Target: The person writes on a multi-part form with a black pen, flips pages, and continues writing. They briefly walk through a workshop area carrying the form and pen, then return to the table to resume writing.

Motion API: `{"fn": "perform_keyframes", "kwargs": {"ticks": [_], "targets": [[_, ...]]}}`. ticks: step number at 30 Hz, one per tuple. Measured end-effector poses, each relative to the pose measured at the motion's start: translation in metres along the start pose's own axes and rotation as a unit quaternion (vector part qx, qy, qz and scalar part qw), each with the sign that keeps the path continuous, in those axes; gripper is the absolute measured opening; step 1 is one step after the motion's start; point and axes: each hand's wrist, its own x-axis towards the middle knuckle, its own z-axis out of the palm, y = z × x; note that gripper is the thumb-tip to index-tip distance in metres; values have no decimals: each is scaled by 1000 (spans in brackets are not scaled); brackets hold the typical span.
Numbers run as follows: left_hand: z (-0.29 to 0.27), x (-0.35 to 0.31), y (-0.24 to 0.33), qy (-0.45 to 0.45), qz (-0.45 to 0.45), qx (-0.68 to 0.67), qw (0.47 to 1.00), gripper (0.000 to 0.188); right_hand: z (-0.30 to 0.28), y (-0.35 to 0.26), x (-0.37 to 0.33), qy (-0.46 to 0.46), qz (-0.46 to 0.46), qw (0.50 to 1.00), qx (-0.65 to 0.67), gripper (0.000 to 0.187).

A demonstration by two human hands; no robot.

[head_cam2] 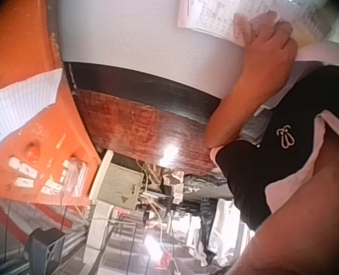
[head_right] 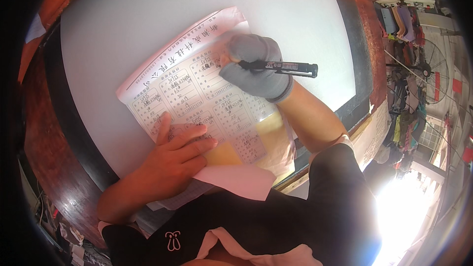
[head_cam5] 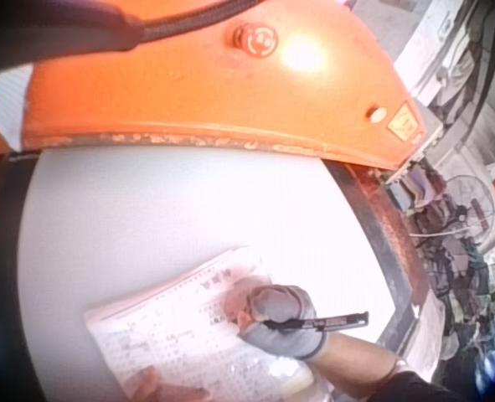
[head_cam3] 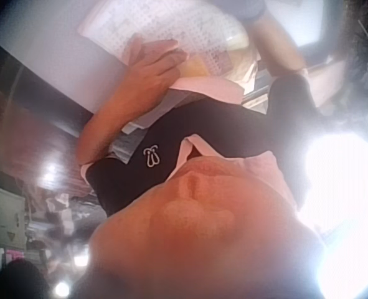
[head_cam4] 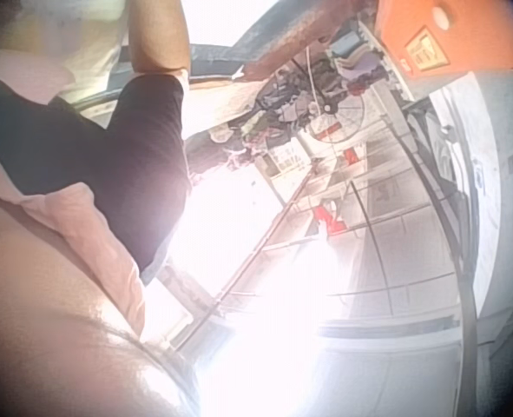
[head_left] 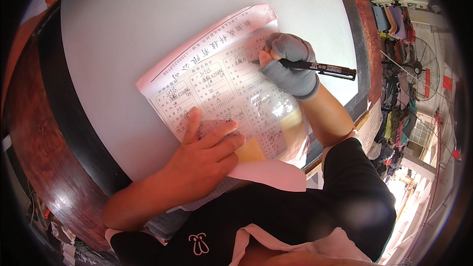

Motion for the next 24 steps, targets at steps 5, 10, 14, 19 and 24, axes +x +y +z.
{"fn": "perform_keyframes", "kwargs": {"ticks": [5, 10, 14, 19, 24], "targets": [[0, 0, 0, -1, 0, 1, 1000, 7, 0, 3, -1, 31, 5, 998, -51, 15], [-3, 0, -1, -24, 11, -2, 1000, 6, -2, 5, -1, -2, -32, 997, -64, 27], [-4, 0, -1, -25, 9, -3, 1000, 6, 1, 4, -1, 23, -7, 999, -43, 21], [-4, 0, -1, -26, 9, 0, 1000, 6, 0, 2, 1, 15, -6, 998, -56, 15], [-4, 1, -1, -24, 10, -2, 1000, 7, -1, 2, 0, 14, 22, 1000, -16, 15]]}}
